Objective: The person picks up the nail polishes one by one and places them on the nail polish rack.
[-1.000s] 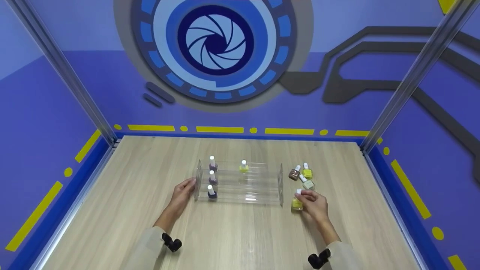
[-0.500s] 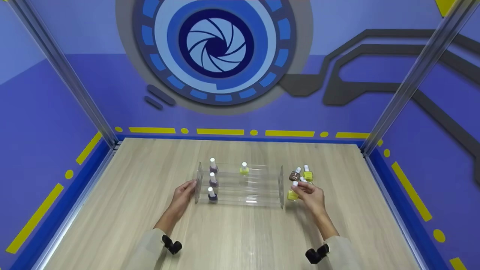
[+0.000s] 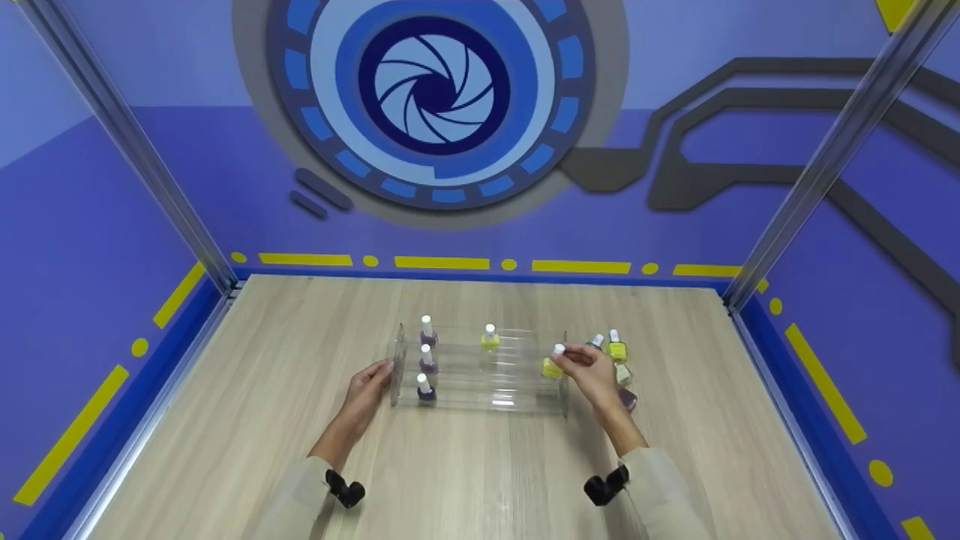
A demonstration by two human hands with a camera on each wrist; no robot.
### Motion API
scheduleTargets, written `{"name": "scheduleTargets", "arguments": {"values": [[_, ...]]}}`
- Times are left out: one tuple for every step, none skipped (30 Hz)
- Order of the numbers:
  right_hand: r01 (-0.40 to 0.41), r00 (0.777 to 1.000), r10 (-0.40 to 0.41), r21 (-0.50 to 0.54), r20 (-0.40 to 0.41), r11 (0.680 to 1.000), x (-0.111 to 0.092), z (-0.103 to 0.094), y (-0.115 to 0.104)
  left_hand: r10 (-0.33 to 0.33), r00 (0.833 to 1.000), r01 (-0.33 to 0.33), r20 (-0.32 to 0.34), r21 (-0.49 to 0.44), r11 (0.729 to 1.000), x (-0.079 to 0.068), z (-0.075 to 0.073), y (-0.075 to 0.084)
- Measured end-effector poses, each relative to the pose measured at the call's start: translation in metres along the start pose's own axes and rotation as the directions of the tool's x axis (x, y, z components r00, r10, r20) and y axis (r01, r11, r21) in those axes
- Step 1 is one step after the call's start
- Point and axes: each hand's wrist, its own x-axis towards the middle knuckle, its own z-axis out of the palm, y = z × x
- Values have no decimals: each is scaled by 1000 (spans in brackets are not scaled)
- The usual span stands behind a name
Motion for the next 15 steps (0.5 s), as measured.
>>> {"name": "scheduleTargets", "arguments": {"values": [[7, 1000, -7, 20, 2, 1000, 1, 3, -1, 2, 1000, -2, -1, 6, 1000, 0, 0, 0], [14, 1000, -14, 32, 9, 999, 2, 6, -2, 2, 1000, -2, -3, 9, 1000, 0, 0, 0], [15, 1000, -15, 39, 11, 999, 3, 10, -3, 3, 1000, -3, -5, 14, 1000, 0, 0, 0], [13, 1000, -14, 42, 12, 999, 4, 13, -3, 3, 1000, -3, -7, 16, 1000, 1, 0, 0], [12, 1000, -13, 45, 12, 999, 4, 16, -4, -3, 1000, 3, -14, 14, 1000, 1, 0, 0], [10, 1000, -11, 50, 11, 999, 6, 19, -4, -4, 1000, 4, -16, 19, 1000, 1, 0, 0], [10, 1000, -11, 51, 9, 999, 7, 23, -3, -6, 1000, 6, -16, 21, 1000, 1, 0, -1], [10, 1000, -10, 53, 7, 999, 8, 26, -3, -9, 1000, 9, -18, 21, 1000, 2, 0, -1], [10, 1000, -11, 49, 6, 999, 9, 29, -3, -9, 1000, 10, -17, 22, 1000, 2, 0, -2], [13, 1000, -13, 46, 3, 999, 10, 32, -2, -9, 1000, 9, -16, 24, 1000, 2, 0, -2], [20, 1000, -20, 44, 3, 999, 11, 35, -1, -10, 1000, 11, -17, 25, 1000, 2, 0, -2], [26, 1000, -26, 45, 1, 999, 12, 38, -1, -10, 1000, 11, -16, 24, 1000, 2, 1, -1], [34, 999, -34, 38, 0, 999, 13, 41, 0, -11, 1000, 12, -17, 18, 1000, 2, 1, -1], [43, 999, -43, 34, -1, 999, 14, 43, 0, -8, 1000, 9, -15, 17, 1000, 2, 1, -1], [50, 999, -50, 26, 0, 998, 15, 46, 0, -7, 1000, 7, -14, 14, 1000, 2, 1, -1]]}}
